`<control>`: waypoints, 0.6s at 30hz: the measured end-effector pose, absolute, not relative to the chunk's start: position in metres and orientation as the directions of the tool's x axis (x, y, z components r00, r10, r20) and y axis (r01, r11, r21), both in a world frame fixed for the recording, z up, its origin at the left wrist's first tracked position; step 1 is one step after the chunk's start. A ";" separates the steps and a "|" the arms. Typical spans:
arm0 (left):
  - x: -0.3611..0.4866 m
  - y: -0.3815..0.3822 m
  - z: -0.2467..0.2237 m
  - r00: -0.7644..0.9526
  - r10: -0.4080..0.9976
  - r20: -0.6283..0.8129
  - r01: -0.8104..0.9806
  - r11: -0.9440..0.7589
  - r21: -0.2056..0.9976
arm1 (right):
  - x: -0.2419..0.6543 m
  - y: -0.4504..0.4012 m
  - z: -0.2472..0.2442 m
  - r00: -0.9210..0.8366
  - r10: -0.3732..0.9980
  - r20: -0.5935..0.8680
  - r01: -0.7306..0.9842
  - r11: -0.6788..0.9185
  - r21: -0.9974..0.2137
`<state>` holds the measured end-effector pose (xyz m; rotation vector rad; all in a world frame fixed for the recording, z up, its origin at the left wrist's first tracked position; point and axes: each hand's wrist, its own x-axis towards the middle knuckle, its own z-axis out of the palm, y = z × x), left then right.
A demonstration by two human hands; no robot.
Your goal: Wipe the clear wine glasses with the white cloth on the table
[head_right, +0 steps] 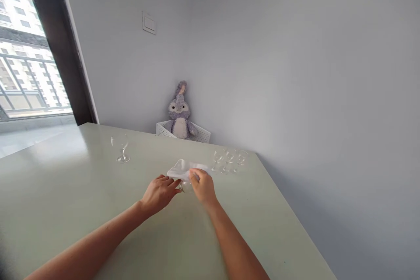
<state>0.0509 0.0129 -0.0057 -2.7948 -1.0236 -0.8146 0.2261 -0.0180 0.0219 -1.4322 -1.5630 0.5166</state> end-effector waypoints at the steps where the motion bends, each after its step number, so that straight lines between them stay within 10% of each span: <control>1: 0.051 0.012 -0.006 0.627 0.596 0.501 0.642 -0.760 0.101 | 0.228 -0.015 0.022 0.166 0.958 0.235 0.377 0.159 -0.912; 4: 0.054 0.011 -0.010 0.561 0.665 0.493 0.704 -0.697 0.139 | 0.222 -0.007 0.017 0.280 0.960 -0.022 -0.212 0.039 -0.977; 8: 0.058 0.009 -0.013 0.470 0.751 0.463 0.734 -0.624 0.267 | 0.199 -0.005 0.011 0.379 0.916 -0.131 -0.647 0.161 -0.745; 13: 0.058 0.009 -0.008 0.373 0.817 0.440 0.729 -0.552 0.405 | 0.157 -0.013 0.008 0.376 0.906 -0.191 -0.750 0.177 -0.637; 18: 0.056 0.009 -0.002 0.320 0.846 0.427 0.768 -0.495 0.406 | 0.129 -0.023 -0.012 0.329 0.941 -0.082 -0.569 0.128 -0.812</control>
